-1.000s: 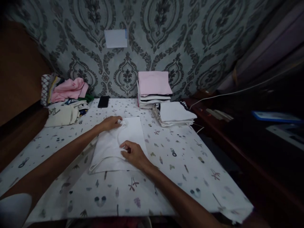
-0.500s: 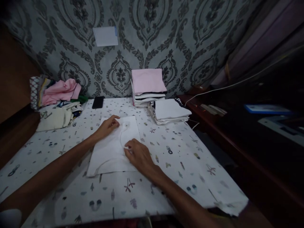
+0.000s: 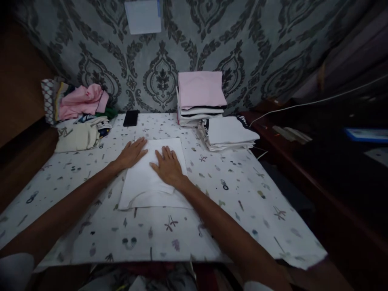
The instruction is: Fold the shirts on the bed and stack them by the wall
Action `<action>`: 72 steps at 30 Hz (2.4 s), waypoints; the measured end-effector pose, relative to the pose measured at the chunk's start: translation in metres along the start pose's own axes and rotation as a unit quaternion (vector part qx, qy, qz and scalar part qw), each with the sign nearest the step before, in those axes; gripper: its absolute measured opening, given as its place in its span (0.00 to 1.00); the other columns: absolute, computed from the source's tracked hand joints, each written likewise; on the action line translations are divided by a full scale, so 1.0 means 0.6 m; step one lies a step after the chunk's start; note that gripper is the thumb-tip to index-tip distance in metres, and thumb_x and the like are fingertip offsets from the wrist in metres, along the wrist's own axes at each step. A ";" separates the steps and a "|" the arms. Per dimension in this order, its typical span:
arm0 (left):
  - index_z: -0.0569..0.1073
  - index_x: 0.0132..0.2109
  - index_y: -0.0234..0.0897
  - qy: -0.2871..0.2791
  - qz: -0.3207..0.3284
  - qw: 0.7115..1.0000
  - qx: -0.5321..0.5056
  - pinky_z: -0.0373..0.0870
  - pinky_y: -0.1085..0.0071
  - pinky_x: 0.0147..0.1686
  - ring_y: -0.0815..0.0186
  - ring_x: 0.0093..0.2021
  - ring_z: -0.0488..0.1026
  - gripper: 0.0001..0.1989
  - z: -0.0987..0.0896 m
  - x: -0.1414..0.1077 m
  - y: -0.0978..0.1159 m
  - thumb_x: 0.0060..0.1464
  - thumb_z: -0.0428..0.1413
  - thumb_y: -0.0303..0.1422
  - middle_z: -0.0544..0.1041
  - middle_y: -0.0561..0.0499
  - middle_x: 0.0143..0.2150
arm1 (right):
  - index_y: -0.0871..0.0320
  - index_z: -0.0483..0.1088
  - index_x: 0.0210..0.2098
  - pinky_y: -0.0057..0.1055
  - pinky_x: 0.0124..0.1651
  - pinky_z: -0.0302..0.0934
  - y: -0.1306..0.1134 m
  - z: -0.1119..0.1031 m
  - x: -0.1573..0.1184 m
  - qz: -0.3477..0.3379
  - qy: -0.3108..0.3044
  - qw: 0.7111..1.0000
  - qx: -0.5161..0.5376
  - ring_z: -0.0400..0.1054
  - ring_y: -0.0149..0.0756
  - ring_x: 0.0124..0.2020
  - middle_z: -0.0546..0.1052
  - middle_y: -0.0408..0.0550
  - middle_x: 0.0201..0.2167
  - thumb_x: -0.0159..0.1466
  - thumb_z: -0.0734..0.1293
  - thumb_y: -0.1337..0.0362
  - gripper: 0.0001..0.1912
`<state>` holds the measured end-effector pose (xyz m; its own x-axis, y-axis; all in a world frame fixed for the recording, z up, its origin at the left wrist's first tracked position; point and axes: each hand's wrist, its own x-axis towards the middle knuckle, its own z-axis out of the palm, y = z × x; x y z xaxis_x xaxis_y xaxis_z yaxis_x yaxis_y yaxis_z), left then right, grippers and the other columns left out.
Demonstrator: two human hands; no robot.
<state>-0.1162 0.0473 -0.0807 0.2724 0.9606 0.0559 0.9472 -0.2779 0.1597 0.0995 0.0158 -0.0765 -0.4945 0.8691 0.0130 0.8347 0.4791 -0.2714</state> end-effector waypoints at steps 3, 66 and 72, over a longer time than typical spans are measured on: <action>0.52 0.72 0.33 0.000 0.022 1.000 0.009 0.43 0.43 0.69 0.52 0.75 0.43 0.33 -0.005 -0.031 0.016 0.69 0.38 0.48 0.46 0.37 0.76 | 0.63 0.52 0.71 0.48 0.74 0.33 -0.001 0.000 -0.002 -0.002 0.003 1.000 0.003 0.34 0.49 0.75 0.47 0.61 0.74 0.73 0.51 0.46 0.36; 0.70 0.38 0.37 -0.014 -0.251 0.739 -0.624 0.68 0.74 0.24 0.67 0.28 0.72 0.26 -0.054 -0.061 0.012 0.32 0.70 0.41 0.71 0.56 0.28 | 0.61 0.62 0.61 0.58 0.60 0.58 0.050 -0.044 -0.134 -0.127 0.090 0.988 -0.009 0.58 0.59 0.65 0.59 0.69 0.68 0.61 0.66 0.65 0.29; 0.68 0.38 0.39 -0.008 -0.256 0.744 -0.616 0.66 0.74 0.23 0.66 0.27 0.71 0.23 -0.051 -0.062 0.016 0.35 0.68 0.40 0.72 0.56 0.28 | 0.56 0.70 0.37 0.36 0.36 0.66 0.082 -0.051 -0.096 0.004 0.106 0.977 0.185 0.71 0.40 0.32 0.76 0.48 0.31 0.67 0.57 0.66 0.09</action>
<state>-0.1221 0.0088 -0.0513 -0.0595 0.9406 -0.3344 0.0553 0.3376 0.9397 0.1763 -0.0073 -0.0614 -0.3945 0.8974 0.1975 0.6749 0.4288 -0.6005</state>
